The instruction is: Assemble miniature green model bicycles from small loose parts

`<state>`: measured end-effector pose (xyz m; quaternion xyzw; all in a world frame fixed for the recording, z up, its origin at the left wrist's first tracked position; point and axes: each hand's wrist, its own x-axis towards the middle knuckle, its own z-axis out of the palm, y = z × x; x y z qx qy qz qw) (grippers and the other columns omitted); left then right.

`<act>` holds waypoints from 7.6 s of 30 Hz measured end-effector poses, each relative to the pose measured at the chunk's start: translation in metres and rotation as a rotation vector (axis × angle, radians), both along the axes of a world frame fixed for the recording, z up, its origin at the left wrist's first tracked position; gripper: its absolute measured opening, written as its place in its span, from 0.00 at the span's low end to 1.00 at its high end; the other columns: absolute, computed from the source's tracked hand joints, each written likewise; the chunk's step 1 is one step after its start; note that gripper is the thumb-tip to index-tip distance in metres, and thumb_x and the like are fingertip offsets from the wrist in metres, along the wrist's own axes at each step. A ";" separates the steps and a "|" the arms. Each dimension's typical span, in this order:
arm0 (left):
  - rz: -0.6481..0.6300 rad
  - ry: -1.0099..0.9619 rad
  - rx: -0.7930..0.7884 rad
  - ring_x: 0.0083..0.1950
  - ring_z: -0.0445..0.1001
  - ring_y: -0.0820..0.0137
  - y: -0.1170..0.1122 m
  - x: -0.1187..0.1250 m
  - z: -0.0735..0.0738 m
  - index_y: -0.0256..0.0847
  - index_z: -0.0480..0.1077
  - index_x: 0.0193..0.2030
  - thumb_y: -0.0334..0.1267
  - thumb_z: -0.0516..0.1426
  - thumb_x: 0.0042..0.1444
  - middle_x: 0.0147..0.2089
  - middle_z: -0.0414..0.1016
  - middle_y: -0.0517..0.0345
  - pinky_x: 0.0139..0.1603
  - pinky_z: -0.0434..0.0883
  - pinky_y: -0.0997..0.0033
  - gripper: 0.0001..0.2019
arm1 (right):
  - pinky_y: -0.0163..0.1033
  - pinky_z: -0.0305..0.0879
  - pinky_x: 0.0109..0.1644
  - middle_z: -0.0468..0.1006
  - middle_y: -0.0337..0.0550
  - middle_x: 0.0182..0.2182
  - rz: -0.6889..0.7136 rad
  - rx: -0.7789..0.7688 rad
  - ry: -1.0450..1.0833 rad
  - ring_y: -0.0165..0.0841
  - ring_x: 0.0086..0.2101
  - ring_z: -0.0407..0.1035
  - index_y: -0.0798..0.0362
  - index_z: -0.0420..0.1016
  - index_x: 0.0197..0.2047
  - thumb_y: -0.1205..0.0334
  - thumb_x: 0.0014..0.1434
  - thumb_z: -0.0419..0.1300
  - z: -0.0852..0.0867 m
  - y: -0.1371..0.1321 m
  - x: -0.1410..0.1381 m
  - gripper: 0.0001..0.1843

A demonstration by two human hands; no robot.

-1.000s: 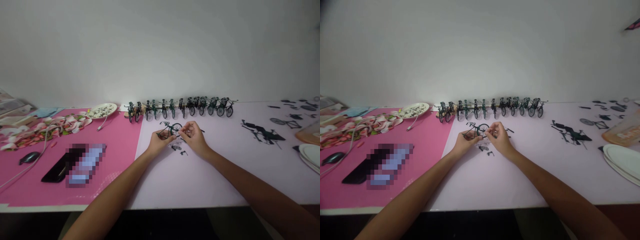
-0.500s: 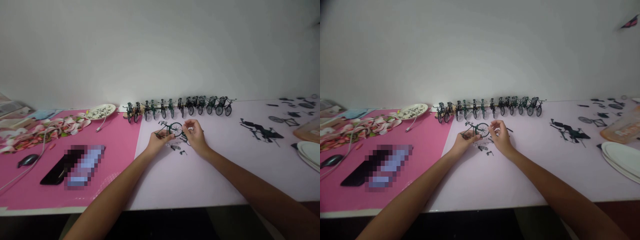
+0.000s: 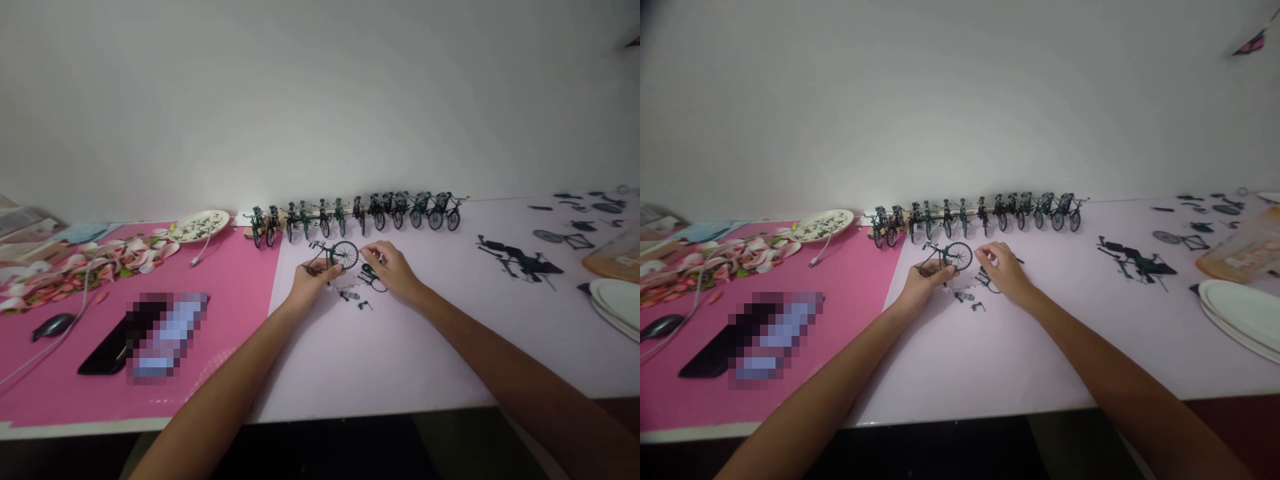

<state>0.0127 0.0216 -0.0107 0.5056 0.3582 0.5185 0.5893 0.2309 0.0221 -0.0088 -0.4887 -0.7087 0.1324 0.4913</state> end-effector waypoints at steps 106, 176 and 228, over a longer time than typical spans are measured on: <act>0.088 -0.128 -0.130 0.34 0.81 0.68 0.008 -0.002 -0.006 0.34 0.78 0.33 0.43 0.78 0.35 0.31 0.80 0.57 0.50 0.79 0.61 0.22 | 0.40 0.56 0.32 0.80 0.42 0.29 0.189 -0.409 -0.522 0.36 0.27 0.70 0.47 0.80 0.35 0.53 0.65 0.61 0.007 -0.008 0.010 0.11; 0.080 -0.102 -0.158 0.28 0.78 0.72 0.009 -0.004 -0.005 0.33 0.78 0.35 0.43 0.78 0.34 0.32 0.80 0.56 0.38 0.76 0.67 0.24 | 0.40 0.60 0.33 0.83 0.51 0.42 -0.082 -0.583 -0.645 0.39 0.34 0.74 0.50 0.78 0.40 0.46 0.65 0.57 0.026 -0.005 0.031 0.17; 0.141 -0.090 -0.151 0.26 0.75 0.73 0.011 -0.003 -0.004 0.34 0.79 0.33 0.41 0.78 0.34 0.31 0.79 0.56 0.37 0.76 0.67 0.21 | 0.42 0.63 0.42 0.78 0.49 0.45 0.052 -0.411 -0.663 0.41 0.44 0.73 0.50 0.74 0.41 0.62 0.70 0.50 0.018 -0.017 0.005 0.12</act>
